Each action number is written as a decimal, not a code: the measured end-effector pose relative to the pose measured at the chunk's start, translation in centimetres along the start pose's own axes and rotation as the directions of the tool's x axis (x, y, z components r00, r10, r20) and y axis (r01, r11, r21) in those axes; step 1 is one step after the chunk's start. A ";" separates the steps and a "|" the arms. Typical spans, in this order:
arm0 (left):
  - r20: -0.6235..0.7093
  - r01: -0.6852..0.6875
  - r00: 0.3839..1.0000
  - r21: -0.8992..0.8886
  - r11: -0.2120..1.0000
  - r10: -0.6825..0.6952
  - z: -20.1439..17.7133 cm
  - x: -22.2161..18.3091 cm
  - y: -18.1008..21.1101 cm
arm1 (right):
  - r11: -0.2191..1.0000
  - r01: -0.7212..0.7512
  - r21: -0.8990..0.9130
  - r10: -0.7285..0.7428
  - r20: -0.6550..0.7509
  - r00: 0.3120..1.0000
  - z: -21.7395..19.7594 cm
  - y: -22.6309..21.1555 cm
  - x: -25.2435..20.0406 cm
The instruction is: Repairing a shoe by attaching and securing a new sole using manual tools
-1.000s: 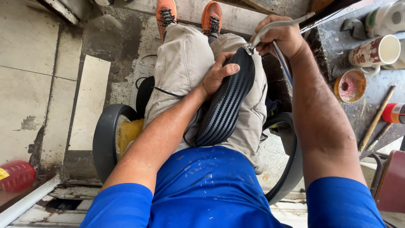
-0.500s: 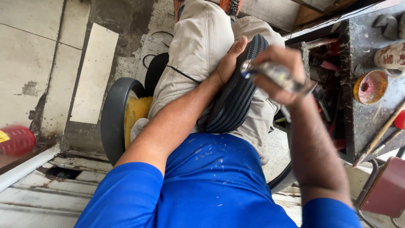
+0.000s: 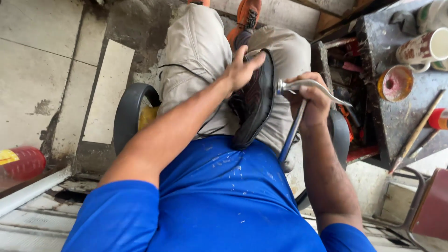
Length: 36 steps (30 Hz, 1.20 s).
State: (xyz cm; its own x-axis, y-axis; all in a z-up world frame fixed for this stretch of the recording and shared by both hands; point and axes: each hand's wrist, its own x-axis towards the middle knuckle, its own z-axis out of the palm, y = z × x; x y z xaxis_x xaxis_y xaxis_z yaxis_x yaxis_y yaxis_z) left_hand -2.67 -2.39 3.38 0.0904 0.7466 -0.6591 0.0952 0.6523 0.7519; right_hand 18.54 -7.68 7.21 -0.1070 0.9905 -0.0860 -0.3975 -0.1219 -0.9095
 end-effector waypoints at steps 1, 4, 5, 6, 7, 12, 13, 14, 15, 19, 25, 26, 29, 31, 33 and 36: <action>0.017 -0.126 0.992 0.145 0.981 0.125 0.3 0.3 -2.1 | 0.992 -0.084 0.099 0.090 -0.060 0.994 -0.6 1.1 0.4; 0.044 -0.314 0.948 0.283 0.906 0.315 0.5 -3.0 -5.4 | 0.943 -0.227 0.242 0.259 -0.109 0.960 -2.3 4.0 0.9; 0.029 -0.390 0.917 0.289 0.874 0.399 0.3 -4.7 -5.7 | 0.918 -0.281 0.281 0.318 -0.098 0.943 -2.7 4.8 1.3; 0.023 -0.385 0.918 0.289 0.877 0.396 0.4 -5.6 -5.8 | 0.916 -0.287 0.282 0.324 -0.093 0.942 -2.9 4.9 1.6; -0.012 -0.400 0.906 0.301 0.866 0.423 0.5 -6.6 -6.0 | 0.918 -0.286 0.274 0.311 -0.049 0.949 -2.9 5.1 1.9; -0.080 -0.417 0.888 0.272 0.867 0.452 0.8 -8.4 -6.6 | 0.949 -0.235 0.210 0.233 0.037 0.972 -2.9 5.8 2.4; -0.097 -0.429 0.875 0.298 0.853 0.474 1.0 -8.0 -7.0 | 0.976 -0.156 0.152 0.150 0.053 0.987 -2.1 5.1 2.0; -0.114 -0.434 0.864 0.325 0.840 0.490 1.2 -7.8 -7.5 | 0.992 -0.078 0.097 0.071 0.074 0.995 -1.4 4.5 1.5; -0.122 -0.427 0.867 0.319 0.846 0.483 1.5 -7.7 -7.4 | 0.992 -0.089 0.094 0.082 0.079 0.993 -0.8 3.8 1.2; -0.094 -0.475 0.843 0.333 0.814 0.530 2.1 -7.2 -7.5 | 0.937 0.224 -0.269 -0.156 0.254 0.955 0.6 1.4 -1.0; -0.100 -0.436 0.867 0.319 0.841 0.488 2.8 -6.8 -8.1 | 0.793 0.484 -0.369 -0.277 0.489 0.827 1.2 0.3 -3.9; -0.111 -0.428 0.870 0.312 0.848 0.479 2.9 -6.7 -8.2 | 0.769 0.515 -0.379 -0.284 0.520 0.806 1.4 0.2 -4.4; -0.109 -0.405 0.887 0.287 0.868 0.450 2.8 -7.0 -8.1 | 0.698 0.595 -0.398 -0.299 0.593 0.747 2.1 0.0 -5.5; -0.149 -0.409 0.868 0.325 0.853 0.473 3.4 -6.4 -8.4 | 0.627 0.633 -0.455 -0.281 0.625 0.728 3.8 -0.8 -6.8; -0.185 -0.410 0.847 0.366 0.835 0.498 3.6 -6.0 -8.7 | 0.549 0.666 -0.505 -0.260 0.655 0.710 5.0 -0.9 -7.9; -0.188 -0.390 0.858 0.364 0.845 0.478 3.6 -5.0 -9.0 | 0.430 0.759 -0.490 -0.297 0.717 0.631 5.8 -0.6 -8.9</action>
State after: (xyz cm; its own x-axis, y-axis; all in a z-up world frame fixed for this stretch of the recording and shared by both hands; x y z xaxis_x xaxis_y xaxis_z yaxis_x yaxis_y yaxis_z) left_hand -0.42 -12.46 -0.11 -0.0634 0.9768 -0.2043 0.4066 0.2123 0.8886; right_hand 14.45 -16.77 10.86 -0.6029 0.6160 0.5071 0.1946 0.7299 -0.6553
